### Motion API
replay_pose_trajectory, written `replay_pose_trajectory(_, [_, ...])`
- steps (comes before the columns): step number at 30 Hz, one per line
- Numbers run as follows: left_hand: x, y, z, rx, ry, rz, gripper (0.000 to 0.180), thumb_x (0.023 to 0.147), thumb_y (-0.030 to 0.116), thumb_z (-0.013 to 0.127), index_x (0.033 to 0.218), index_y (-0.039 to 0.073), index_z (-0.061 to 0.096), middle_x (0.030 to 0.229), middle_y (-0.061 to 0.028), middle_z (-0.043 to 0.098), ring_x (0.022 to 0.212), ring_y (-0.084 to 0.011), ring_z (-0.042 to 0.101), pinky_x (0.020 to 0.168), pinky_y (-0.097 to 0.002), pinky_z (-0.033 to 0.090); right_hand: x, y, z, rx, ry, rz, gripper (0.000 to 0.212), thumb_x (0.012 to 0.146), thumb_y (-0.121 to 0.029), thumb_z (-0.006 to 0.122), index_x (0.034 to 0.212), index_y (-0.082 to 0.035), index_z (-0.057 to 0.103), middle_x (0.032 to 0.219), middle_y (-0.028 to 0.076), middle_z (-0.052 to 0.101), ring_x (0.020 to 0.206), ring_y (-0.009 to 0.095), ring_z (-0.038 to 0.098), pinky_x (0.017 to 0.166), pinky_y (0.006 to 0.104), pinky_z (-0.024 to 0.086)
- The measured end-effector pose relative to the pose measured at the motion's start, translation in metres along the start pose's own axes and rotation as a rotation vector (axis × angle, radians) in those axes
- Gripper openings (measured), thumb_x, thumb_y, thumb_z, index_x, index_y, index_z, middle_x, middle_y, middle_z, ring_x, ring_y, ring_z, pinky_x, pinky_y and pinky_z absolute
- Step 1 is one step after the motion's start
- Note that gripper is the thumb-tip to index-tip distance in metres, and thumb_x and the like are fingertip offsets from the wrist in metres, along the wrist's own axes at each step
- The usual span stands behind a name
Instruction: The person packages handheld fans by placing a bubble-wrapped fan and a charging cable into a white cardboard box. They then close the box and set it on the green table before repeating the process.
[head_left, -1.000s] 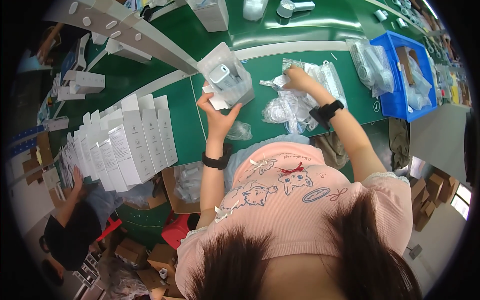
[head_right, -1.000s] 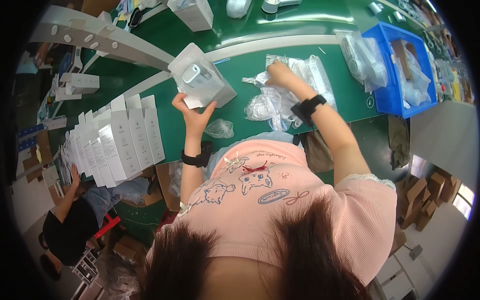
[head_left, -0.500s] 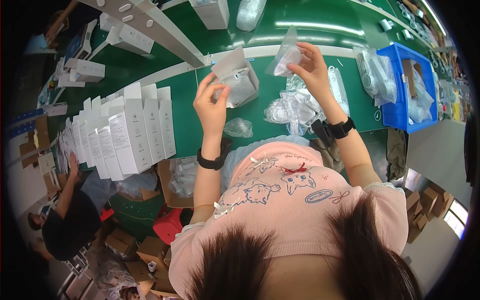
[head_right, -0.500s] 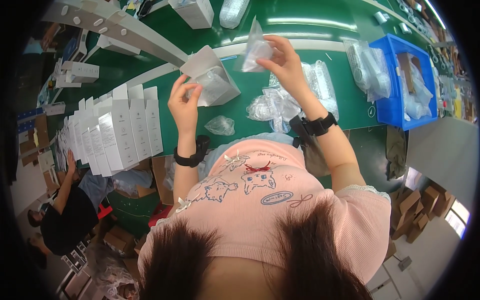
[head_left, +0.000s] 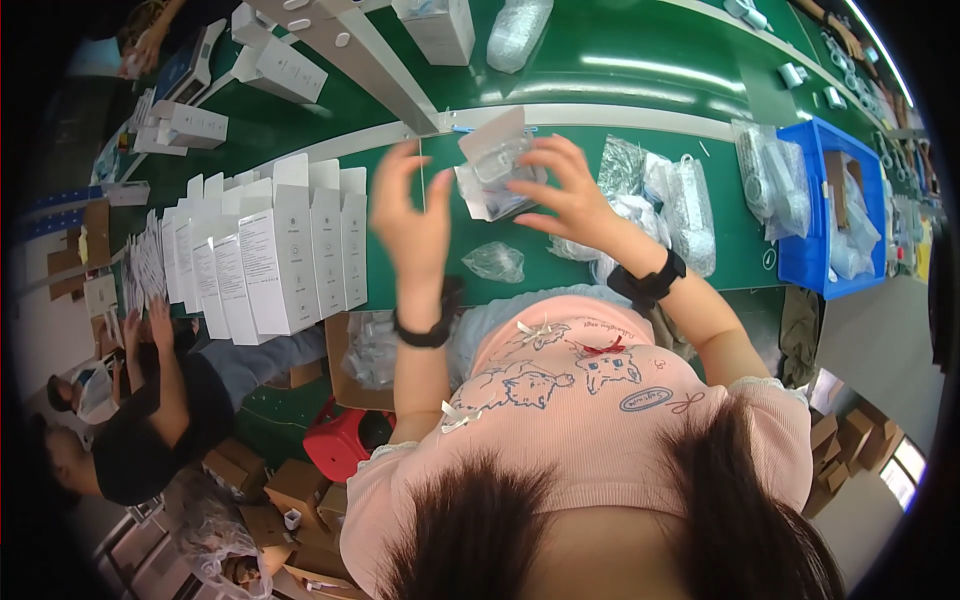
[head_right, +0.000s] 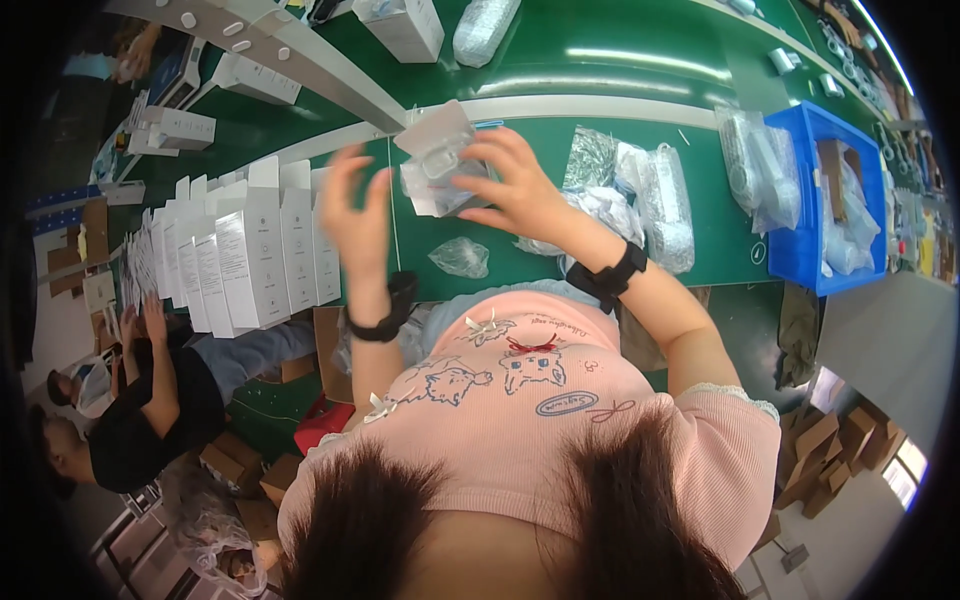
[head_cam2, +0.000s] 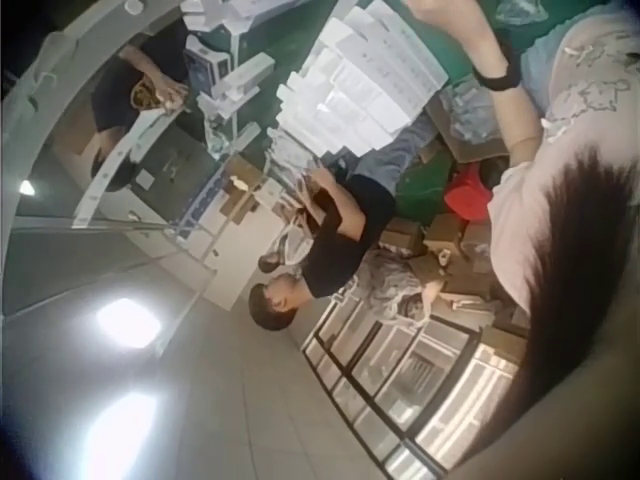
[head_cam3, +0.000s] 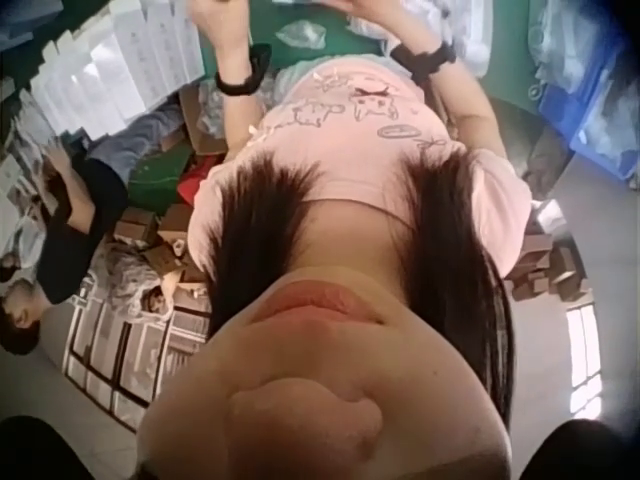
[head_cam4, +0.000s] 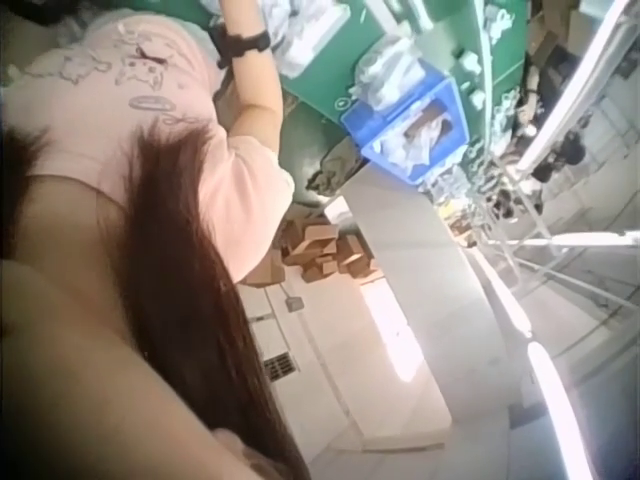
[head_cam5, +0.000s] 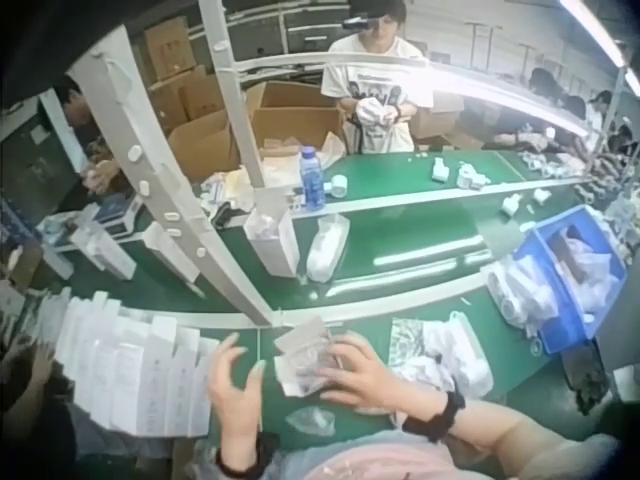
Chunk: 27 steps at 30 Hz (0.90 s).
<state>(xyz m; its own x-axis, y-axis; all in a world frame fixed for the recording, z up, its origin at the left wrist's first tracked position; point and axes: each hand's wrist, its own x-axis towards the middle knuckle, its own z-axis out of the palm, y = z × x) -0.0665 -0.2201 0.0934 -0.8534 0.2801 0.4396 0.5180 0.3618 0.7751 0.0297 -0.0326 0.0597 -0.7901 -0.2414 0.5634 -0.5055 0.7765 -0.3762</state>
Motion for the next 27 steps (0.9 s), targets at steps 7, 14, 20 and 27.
replay_pose_trajectory(7, [0.021, -0.035, -0.122, 1.433, -0.083, -0.428, 0.086, 0.061, 0.026, 0.076, 0.133, 0.016, 0.030, 0.139, -0.0205, 0.017, 0.121, -0.0470, 0.025, 0.094, -0.0595, 0.023, -0.011, 0.024, 0.019, 0.615, -0.090, 0.524, 0.099, 0.058, -0.017, 0.078, 0.136, -0.008, 0.018, 0.139, 0.014, 0.022, 0.128, 0.026, 0.025, 0.103, 0.0368, 0.024])
replay_pose_trajectory(14, [-0.003, -0.017, -0.130, 0.882, -0.337, -0.379, 0.099, 0.057, 0.019, 0.076, 0.137, 0.016, 0.018, 0.137, -0.0261, 0.018, 0.124, -0.0431, 0.023, 0.095, -0.0586, 0.022, 0.000, 0.102, -0.005, 0.808, 0.372, 0.753, 0.105, 0.055, 0.001, 0.077, 0.138, -0.009, 0.013, 0.136, 0.010, 0.027, 0.124, 0.023, 0.030, 0.100, 0.0362, 0.031])
replay_pose_trajectory(20, [-0.040, -0.008, -0.025, 0.709, -0.624, -0.293, 0.101, 0.056, 0.025, 0.077, 0.137, 0.010, 0.017, 0.133, -0.0250, 0.025, 0.109, -0.0394, 0.037, 0.092, -0.0509, 0.027, 0.014, 0.238, -0.041, 0.326, 0.715, 0.771, 0.099, 0.061, -0.004, 0.075, 0.137, -0.009, 0.012, 0.128, 0.012, 0.037, 0.115, 0.024, 0.041, 0.093, 0.0380, 0.038])
replay_pose_trajectory(27, [-0.031, -0.059, 0.015, 0.667, -0.714, -0.508, 0.096, 0.061, 0.029, 0.075, 0.136, 0.009, 0.018, 0.126, -0.0215, 0.036, 0.107, -0.0371, 0.041, 0.087, -0.0449, 0.036, 0.030, 0.235, -0.041, -0.583, 0.739, 0.606, 0.081, 0.066, -0.011, 0.073, 0.131, -0.004, 0.026, 0.121, 0.015, 0.042, 0.108, 0.027, 0.046, 0.087, 0.0379, 0.040])
